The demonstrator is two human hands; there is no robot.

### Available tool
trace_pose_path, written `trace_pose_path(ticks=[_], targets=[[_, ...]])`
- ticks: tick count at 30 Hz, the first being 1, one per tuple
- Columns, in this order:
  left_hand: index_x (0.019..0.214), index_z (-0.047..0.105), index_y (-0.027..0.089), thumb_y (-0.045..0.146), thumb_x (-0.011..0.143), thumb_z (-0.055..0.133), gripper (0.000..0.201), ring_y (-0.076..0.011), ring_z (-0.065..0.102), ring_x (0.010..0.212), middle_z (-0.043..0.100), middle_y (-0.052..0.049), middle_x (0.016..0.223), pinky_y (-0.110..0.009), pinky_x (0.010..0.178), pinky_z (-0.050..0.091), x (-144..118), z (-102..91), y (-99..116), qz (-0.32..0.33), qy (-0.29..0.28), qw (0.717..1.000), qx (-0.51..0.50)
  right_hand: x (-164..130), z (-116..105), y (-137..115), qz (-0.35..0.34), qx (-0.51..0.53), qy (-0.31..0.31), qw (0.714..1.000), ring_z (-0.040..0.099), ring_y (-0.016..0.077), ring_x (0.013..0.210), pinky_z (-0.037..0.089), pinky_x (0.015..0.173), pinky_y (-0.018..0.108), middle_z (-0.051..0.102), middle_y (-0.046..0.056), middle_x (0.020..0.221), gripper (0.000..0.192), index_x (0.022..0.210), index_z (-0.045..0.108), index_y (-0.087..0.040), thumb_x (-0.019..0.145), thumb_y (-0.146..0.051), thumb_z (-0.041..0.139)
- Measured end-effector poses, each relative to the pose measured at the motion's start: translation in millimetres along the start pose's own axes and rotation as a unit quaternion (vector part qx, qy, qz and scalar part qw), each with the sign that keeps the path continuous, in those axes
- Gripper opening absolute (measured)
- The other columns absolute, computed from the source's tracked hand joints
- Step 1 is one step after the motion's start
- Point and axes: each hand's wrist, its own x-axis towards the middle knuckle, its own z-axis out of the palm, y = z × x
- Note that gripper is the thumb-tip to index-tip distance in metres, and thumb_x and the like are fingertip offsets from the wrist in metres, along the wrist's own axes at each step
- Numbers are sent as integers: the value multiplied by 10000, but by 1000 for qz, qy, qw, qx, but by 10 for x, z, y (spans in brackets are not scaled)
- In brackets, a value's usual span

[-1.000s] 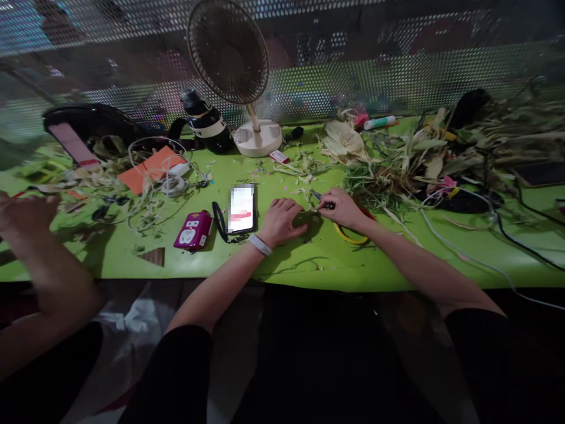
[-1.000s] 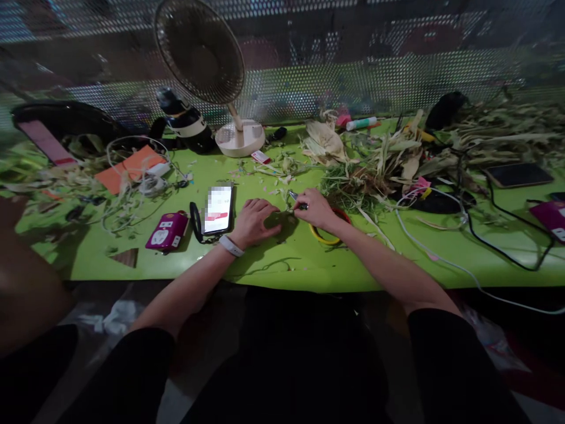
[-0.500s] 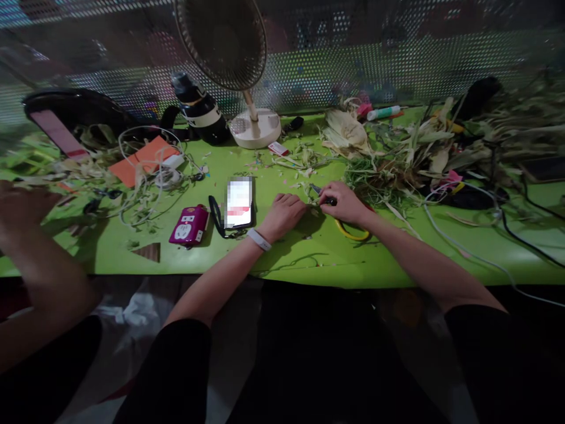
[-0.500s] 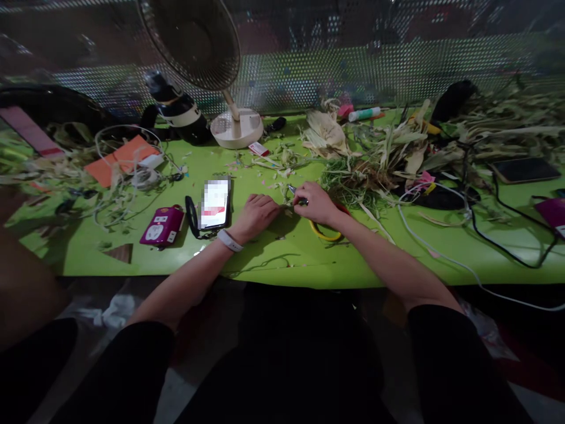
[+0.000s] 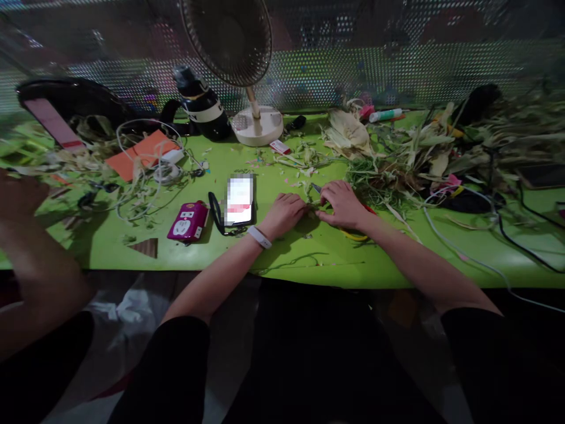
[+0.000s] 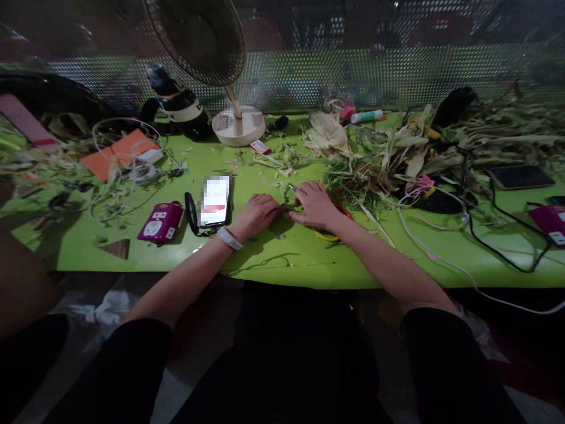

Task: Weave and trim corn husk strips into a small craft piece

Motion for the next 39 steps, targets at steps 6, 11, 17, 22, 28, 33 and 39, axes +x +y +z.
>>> trace_pose_path(ticks=[6, 11, 17, 22, 28, 33, 39], targets=[[858, 649, 176, 251, 955, 497, 195, -197, 579, 828, 664, -61, 840, -337, 753, 394, 3, 11, -3, -4, -5, 1000, -12, 19, 54, 20, -42, -10, 1, 999, 461, 302, 1085, 321, 938, 433, 616, 132, 1081, 211, 924, 651, -186, 913, -361, 534], [849, 648, 168, 203, 936, 498, 177, -216, 583, 825, 661, -81, 834, -353, 743, 401, 9, 11, -22, -13, 1, 1000, -16, 41, 86, 66, -46, 24, 13, 999, 482, 269, 1001, 325, 903, 417, 626, 121, 1014, 243, 910, 639, -197, 964, -292, 422], [837, 642, 158, 245, 952, 496, 206, -211, 592, 814, 658, -77, 816, -348, 738, 407, 10, 12, -53, -10, 4, 1000, -16, 30, 29, 47, -11, -20, 10, 1000, 472, 286, 1025, 305, 936, 432, 619, 137, 1003, 403, 943, 649, -172, 997, -423, 339], [837, 640, 158, 268, 968, 474, 239, -204, 590, 819, 662, -77, 833, -342, 744, 403, 16, -10, -31, -8, -12, 1000, -5, 15, 38, -33, -31, -72, -24, 997, 461, 314, 1063, 284, 961, 454, 612, 157, 1033, 464, 987, 665, -145, 988, -482, 346], [845, 645, 152, 221, 947, 491, 197, -211, 592, 835, 670, -87, 861, -345, 759, 392, 29, -26, -8, -31, -38, 999, -11, 33, 144, -30, -84, -104, 16, 991, 463, 277, 982, 279, 944, 434, 623, 132, 966, 387, 950, 662, -155, 1005, -375, 348], [823, 645, 150, 218, 941, 481, 213, -220, 587, 826, 663, -95, 830, -355, 761, 387, 30, -51, 5, -35, -28, 999, -23, 36, 187, 43, -78, -77, 57, 992, 452, 264, 912, 297, 860, 409, 606, 123, 896, 325, 878, 632, -160, 987, -294, 356], [798, 640, 147, 185, 900, 492, 183, -216, 571, 794, 641, -93, 790, -358, 743, 383, 27, -41, 32, -20, -20, 999, -24, 24, 188, 57, -71, -115, 76, 988, 440, 267, 898, 297, 836, 400, 598, 130, 881, 239, 859, 614, -144, 938, -226, 404]])
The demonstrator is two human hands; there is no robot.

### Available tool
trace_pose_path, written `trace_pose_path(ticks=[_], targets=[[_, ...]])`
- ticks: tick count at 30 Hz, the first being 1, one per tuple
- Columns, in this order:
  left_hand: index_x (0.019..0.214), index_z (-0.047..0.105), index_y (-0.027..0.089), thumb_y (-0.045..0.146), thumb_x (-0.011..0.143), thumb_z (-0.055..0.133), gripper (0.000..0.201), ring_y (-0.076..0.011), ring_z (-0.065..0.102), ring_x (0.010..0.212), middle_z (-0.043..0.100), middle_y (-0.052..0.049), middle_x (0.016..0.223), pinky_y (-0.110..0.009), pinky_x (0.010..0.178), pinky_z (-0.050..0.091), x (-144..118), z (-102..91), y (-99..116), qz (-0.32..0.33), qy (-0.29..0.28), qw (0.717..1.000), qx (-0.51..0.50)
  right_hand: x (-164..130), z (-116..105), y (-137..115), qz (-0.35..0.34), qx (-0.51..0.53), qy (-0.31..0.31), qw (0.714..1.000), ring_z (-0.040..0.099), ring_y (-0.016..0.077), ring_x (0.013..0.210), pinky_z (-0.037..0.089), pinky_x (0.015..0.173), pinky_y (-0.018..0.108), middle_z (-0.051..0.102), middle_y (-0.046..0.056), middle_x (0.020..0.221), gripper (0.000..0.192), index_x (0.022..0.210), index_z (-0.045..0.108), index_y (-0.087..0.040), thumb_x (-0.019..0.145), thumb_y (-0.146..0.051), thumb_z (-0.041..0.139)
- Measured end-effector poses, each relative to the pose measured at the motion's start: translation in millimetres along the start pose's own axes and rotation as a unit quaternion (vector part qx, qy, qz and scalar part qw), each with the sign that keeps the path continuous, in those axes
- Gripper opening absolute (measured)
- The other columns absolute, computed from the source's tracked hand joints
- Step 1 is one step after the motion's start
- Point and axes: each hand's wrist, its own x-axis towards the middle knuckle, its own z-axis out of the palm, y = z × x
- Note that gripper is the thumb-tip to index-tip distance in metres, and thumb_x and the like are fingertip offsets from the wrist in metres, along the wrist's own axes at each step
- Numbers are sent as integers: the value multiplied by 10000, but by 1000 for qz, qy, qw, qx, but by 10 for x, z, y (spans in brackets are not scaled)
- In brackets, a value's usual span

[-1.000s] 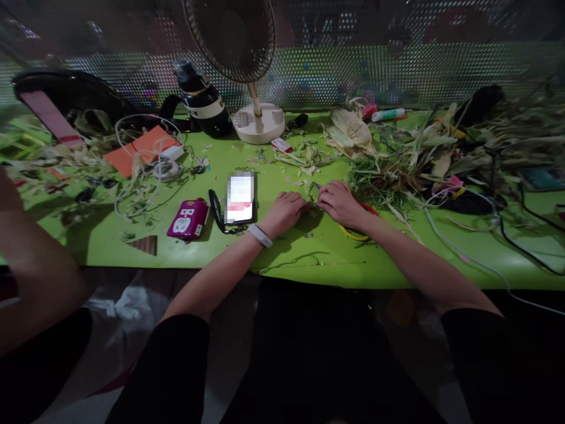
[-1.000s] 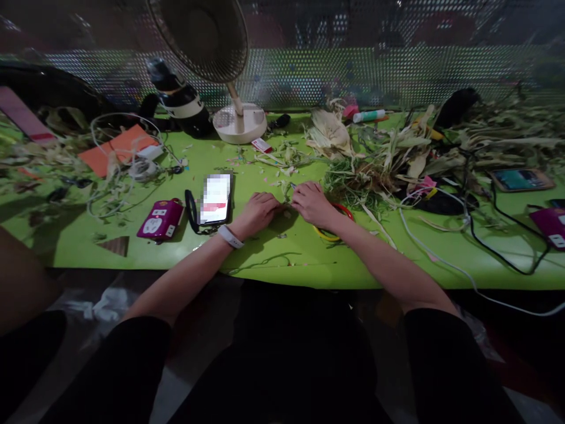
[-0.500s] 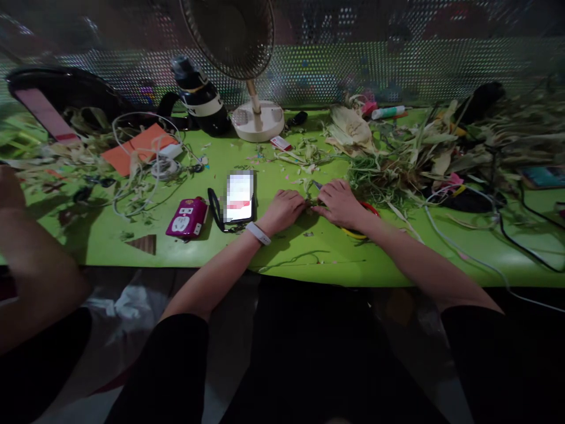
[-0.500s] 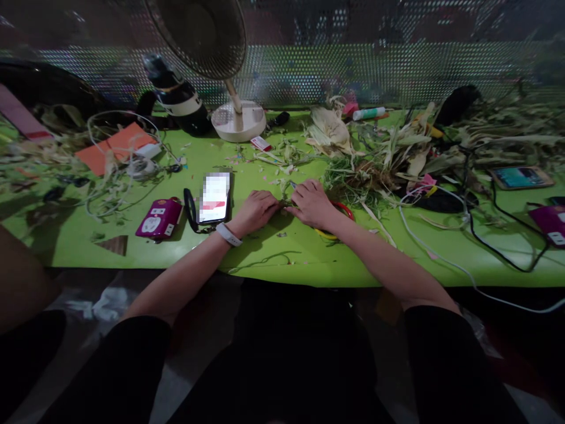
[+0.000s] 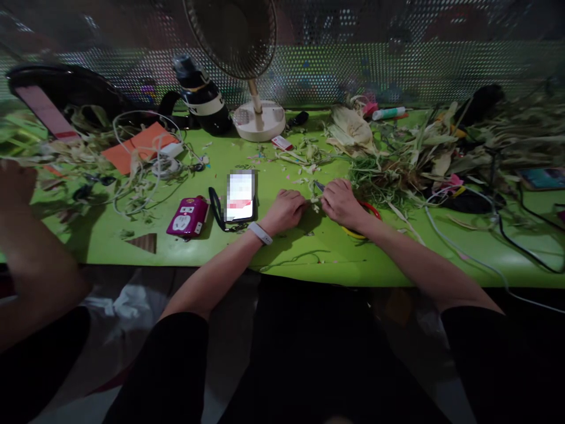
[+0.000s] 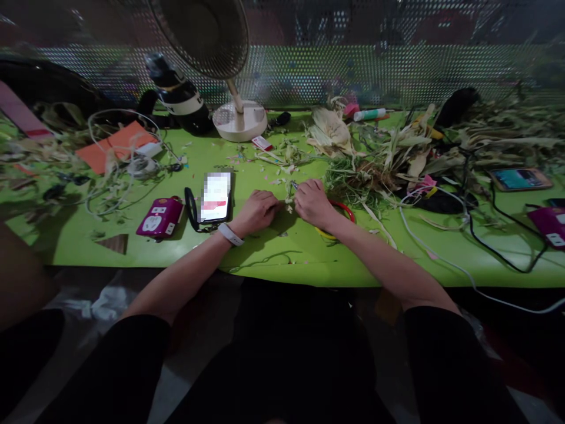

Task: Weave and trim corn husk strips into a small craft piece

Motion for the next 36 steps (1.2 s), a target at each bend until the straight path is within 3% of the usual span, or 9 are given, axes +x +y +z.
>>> trace_pose_path(ticks=[9, 13, 16, 21, 25, 29, 36], targets=[[809, 629, 153, 218, 921, 493, 188, -224, 582, 848, 655, -100, 853, -391, 805, 425, -24, 34, -18, -9, 17, 999, -27, -15, 24, 23, 1, -12, -22, 1000, 441, 273, 896, 309, 829, 400, 603, 140, 889, 226, 863, 618, -137, 926, -206, 413], [784, 585, 167, 237, 922, 524, 167, -210, 593, 1002, 658, -107, 1019, -371, 873, 469, -11, 31, -52, 36, 75, 988, -134, 0, 25, 32, 9, 6, -16, 1000, 454, 265, 892, 312, 832, 391, 622, 125, 882, 239, 874, 624, -153, 940, -241, 413], [742, 539, 173, 193, 917, 506, 179, -178, 613, 993, 660, -104, 1020, -334, 850, 502, 16, 43, -40, 55, 84, 974, -202, 22, 36, 15, 1, 13, -23, 1000, 464, 264, 891, 313, 839, 390, 633, 125, 880, 218, 857, 629, -159, 921, -227, 432], [759, 573, 171, 182, 896, 529, 144, -175, 629, 897, 681, -79, 919, -331, 803, 508, 15, 65, 3, 42, 94, 982, -160, 31, 16, 17, 8, 11, -14, 1000, 469, 265, 885, 311, 851, 392, 637, 127, 862, 215, 833, 633, -159, 912, -223, 445], [800, 594, 164, 146, 890, 519, 119, -153, 624, 827, 678, -65, 875, -292, 752, 509, 11, 66, 22, 78, 52, 975, -203, 25, -5, 27, -5, 10, -17, 1000, 465, 258, 869, 312, 841, 382, 633, 122, 857, 231, 836, 635, -158, 927, -240, 439], [789, 598, 161, 225, 932, 502, 184, -151, 614, 846, 671, -71, 880, -292, 775, 502, 38, 56, 45, 73, 49, 963, -254, 36, 15, 24, -16, 19, -36, 999, 461, 254, 856, 313, 830, 381, 628, 124, 864, 238, 844, 638, -153, 932, -227, 430], [807, 652, 142, 298, 913, 550, 215, -116, 570, 689, 666, -20, 746, -245, 667, 460, 92, 66, 21, -35, -23, 945, -325, 14, -47, 19, -24, 30, -27, 999, 462, 261, 887, 327, 839, 390, 621, 129, 888, 242, 879, 643, -148, 948, -245, 432]])
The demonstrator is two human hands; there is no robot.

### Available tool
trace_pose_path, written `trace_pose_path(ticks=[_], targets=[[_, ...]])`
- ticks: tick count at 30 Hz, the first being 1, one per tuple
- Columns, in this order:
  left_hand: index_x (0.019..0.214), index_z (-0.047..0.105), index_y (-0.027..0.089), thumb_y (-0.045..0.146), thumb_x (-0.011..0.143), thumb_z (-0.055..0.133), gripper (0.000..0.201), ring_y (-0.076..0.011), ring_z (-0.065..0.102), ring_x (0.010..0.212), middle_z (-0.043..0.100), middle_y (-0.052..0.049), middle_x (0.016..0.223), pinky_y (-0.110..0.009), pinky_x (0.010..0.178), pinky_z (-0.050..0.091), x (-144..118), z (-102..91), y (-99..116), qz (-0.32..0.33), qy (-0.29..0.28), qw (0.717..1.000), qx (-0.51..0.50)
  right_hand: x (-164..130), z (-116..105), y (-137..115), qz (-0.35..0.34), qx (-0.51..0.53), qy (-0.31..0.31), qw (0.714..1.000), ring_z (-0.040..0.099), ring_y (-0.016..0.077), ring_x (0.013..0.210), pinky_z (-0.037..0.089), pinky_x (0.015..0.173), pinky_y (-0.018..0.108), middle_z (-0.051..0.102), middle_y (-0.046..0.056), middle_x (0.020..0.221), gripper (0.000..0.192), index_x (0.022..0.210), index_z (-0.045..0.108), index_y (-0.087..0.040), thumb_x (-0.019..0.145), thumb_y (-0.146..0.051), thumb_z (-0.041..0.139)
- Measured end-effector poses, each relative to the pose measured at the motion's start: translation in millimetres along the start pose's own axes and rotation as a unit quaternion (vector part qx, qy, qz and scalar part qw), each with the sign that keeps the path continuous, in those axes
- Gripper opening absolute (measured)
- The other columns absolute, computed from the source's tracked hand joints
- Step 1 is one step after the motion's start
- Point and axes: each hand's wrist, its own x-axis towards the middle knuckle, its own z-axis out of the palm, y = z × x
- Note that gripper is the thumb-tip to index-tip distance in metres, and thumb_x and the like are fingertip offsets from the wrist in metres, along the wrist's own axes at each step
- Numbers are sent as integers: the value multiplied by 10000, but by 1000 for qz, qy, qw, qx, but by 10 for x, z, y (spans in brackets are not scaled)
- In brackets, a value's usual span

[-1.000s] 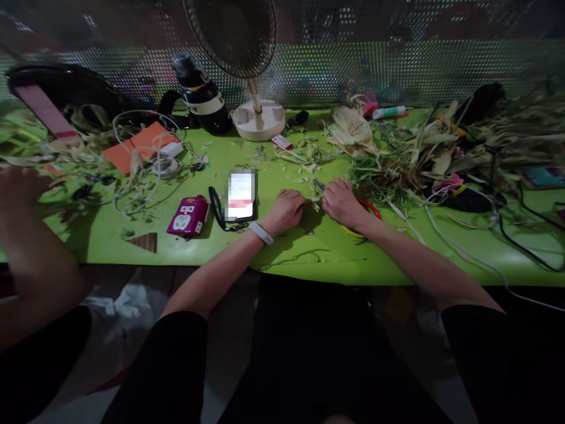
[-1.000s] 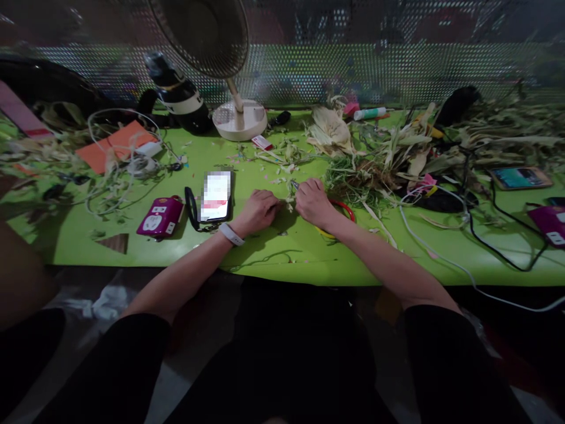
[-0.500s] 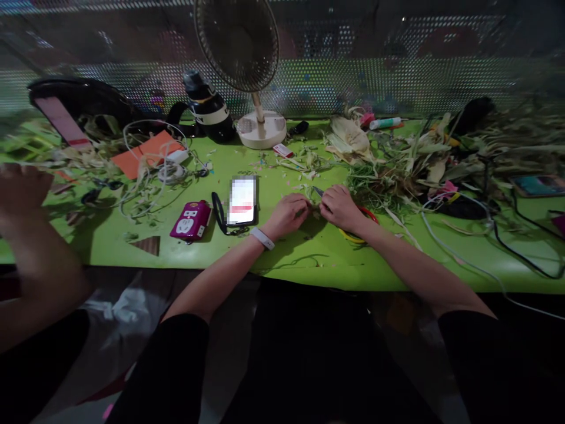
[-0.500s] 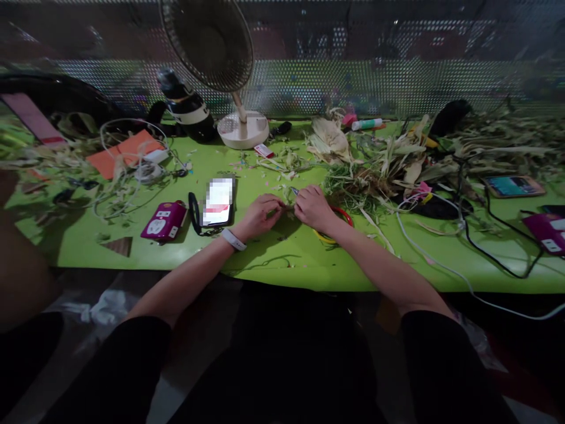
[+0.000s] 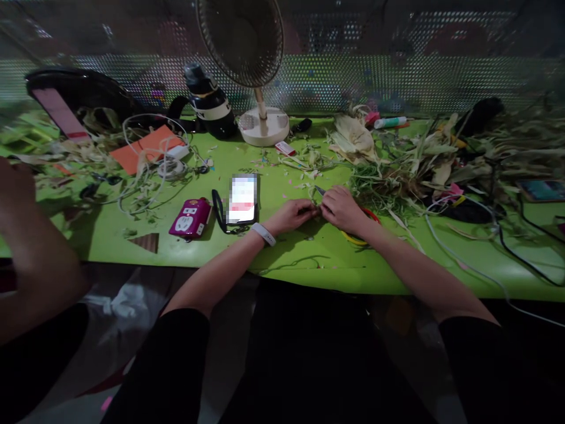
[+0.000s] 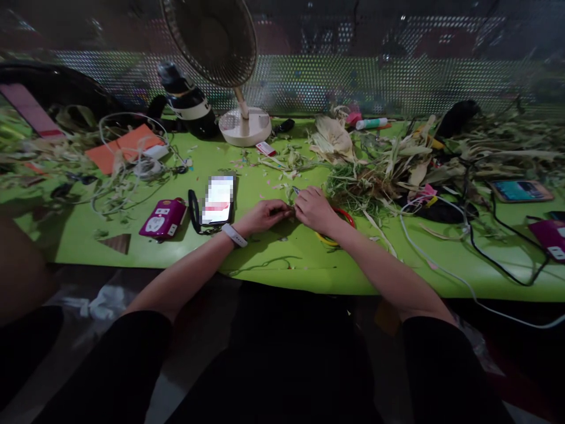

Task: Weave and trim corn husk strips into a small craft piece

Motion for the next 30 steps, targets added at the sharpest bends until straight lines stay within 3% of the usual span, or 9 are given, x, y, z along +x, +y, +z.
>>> trace_pose_path(ticks=[4, 9, 15, 22, 30], targets=[[865, 697, 139, 235, 866, 623, 121, -114, 632, 731, 731, -37, 824, -239, 696, 499, -2, -31, 20, -64, -2, 996, -55, -42, -82, -10, -34, 12, -7, 999, 467, 250, 882, 334, 851, 390, 621, 111, 880, 238, 893, 654, -156, 957, -270, 455], [934, 721, 142, 157, 809, 681, 133, -124, 683, 805, 762, -63, 921, -275, 797, 545, -32, -45, 51, -76, 5, 993, -89, -58, -136, -27, -51, 14, -19, 998, 482, 241, 888, 333, 876, 396, 629, 105, 886, 221, 900, 666, -149, 953, -256, 480], [892, 717, 139, 158, 797, 697, 99, -123, 681, 777, 764, -54, 885, -281, 786, 558, -33, 6, 19, -96, 39, 990, -94, -59, -141, -96, -29, -14, -17, 999, 481, 250, 887, 345, 860, 388, 631, 120, 896, 257, 922, 664, -131, 970, -247, 439], [878, 711, 126, 151, 792, 700, 90, -128, 667, 714, 756, -57, 838, -270, 722, 550, -25, 0, 28, -105, 39, 992, -51, -21, -97, -231, -44, -33, 5, 998, 483, 251, 864, 354, 829, 399, 611, 131, 873, 330, 914, 651, -116, 997, -255, 363], [820, 726, 132, 165, 791, 687, 58, -124, 641, 644, 738, -34, 749, -243, 645, 502, -39, 10, 40, -83, 53, 995, 30, 36, -68, -204, -57, -10, 16, 998, 479, 258, 927, 340, 935, 439, 626, 127, 928, 299, 939, 648, -151, 985, -216, 361]])
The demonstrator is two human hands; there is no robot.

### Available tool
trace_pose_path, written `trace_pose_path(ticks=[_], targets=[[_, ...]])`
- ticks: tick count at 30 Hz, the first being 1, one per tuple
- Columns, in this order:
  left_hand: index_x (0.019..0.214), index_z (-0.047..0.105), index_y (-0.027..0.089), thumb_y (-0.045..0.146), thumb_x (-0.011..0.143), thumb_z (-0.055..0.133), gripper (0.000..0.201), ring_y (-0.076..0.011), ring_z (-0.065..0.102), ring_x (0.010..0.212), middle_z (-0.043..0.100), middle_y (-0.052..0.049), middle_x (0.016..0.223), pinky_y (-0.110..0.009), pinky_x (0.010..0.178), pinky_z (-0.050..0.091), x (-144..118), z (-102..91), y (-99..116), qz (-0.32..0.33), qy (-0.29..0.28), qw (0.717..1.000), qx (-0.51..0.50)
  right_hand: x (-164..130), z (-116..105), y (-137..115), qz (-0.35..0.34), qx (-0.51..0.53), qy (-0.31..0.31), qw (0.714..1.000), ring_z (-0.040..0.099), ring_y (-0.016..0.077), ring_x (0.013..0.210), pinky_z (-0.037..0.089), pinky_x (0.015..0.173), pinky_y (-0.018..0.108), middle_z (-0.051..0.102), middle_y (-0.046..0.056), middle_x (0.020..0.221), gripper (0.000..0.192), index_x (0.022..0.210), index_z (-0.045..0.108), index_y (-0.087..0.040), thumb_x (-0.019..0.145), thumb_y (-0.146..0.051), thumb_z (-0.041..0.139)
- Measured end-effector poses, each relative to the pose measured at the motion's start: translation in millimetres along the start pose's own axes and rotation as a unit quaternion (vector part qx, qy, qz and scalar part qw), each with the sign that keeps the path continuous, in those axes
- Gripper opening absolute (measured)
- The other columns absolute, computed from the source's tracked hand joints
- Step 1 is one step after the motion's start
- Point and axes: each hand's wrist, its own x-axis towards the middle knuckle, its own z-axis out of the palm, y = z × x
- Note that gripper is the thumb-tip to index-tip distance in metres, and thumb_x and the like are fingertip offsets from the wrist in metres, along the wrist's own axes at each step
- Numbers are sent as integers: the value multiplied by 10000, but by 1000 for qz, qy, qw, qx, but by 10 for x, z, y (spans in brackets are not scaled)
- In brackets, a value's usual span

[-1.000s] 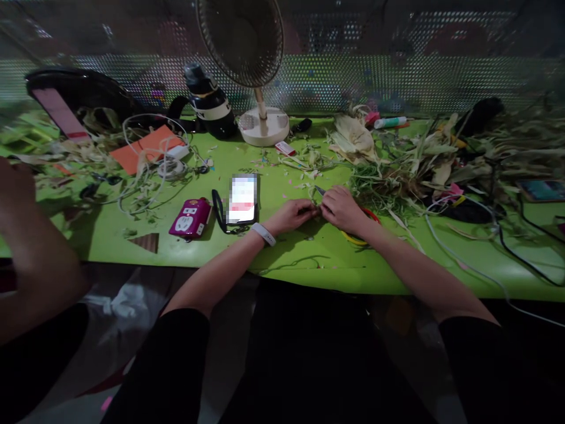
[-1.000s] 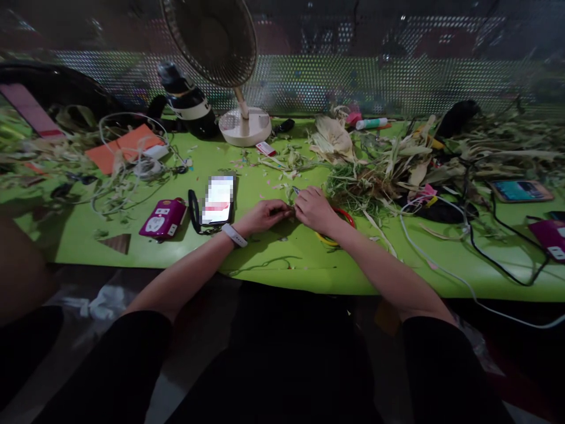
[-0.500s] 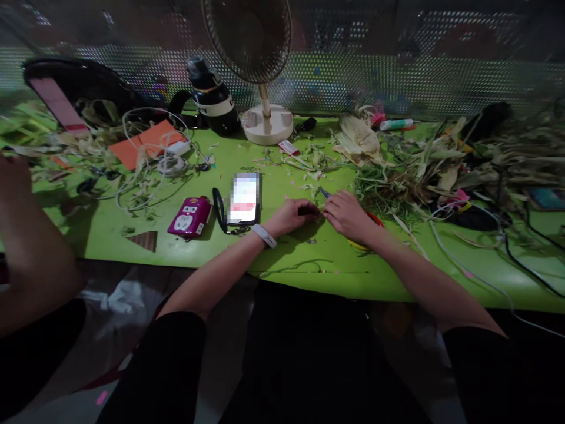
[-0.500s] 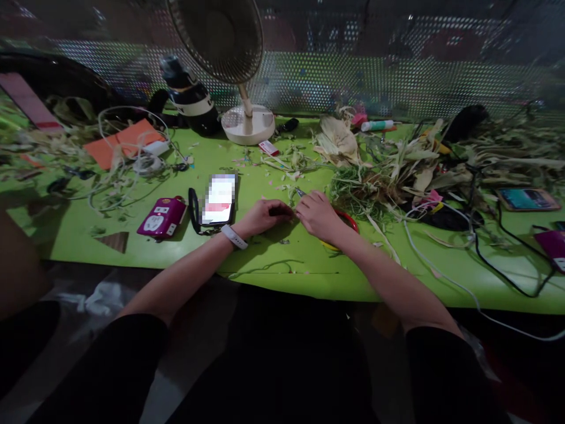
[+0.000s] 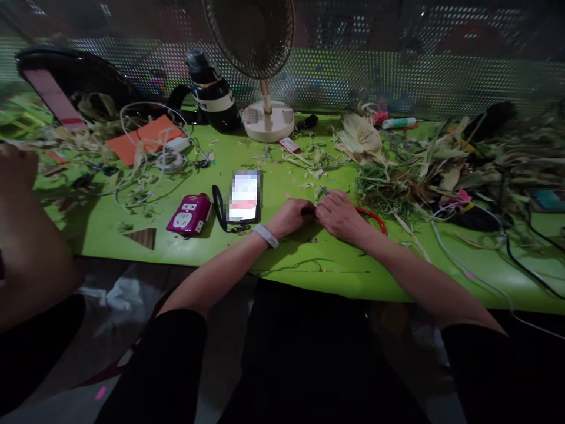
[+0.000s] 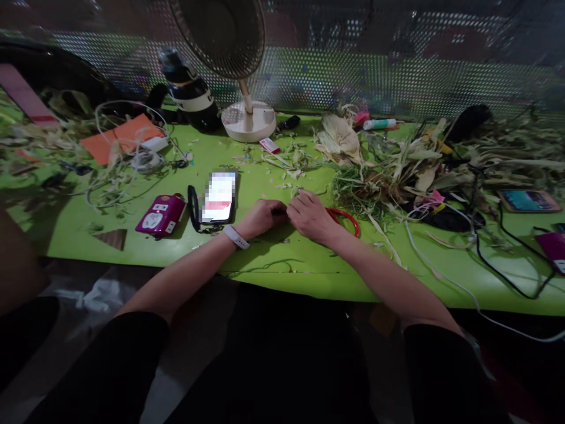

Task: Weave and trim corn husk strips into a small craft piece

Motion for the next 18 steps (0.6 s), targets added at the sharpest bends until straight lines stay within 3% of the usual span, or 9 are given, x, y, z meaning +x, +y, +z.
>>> trace_pose_path(ticks=[5, 10, 18], targets=[[869, 740, 161, 172, 826, 669, 83, -127, 689, 755, 762, -43, 855, -237, 714, 522, -22, -28, 4, 55, -23, 998, 3, -61, -5, 187, 63, 26, 22, 997, 510, 256, 957, 357, 885, 400, 666, 122, 992, 285, 1055, 648, -149, 990, -275, 401], [884, 741, 175, 158, 836, 647, 107, -132, 699, 787, 765, -36, 873, -243, 745, 535, -29, -48, -35, 92, -35, 995, 31, -95, 35, 241, -7, 44, -18, 999, 534, 249, 1040, 325, 995, 437, 697, 97, 1049, 271, 1105, 676, -190, 957, -177, 448], [871, 749, 188, 166, 848, 631, 122, -129, 706, 801, 770, -40, 888, -237, 774, 543, -49, -73, -87, 109, -45, 993, 19, -51, -40, 154, -51, 19, -10, 998, 555, 219, 1017, 311, 1061, 474, 713, 88, 1030, 342, 1096, 692, -203, 963, -101, 394]])
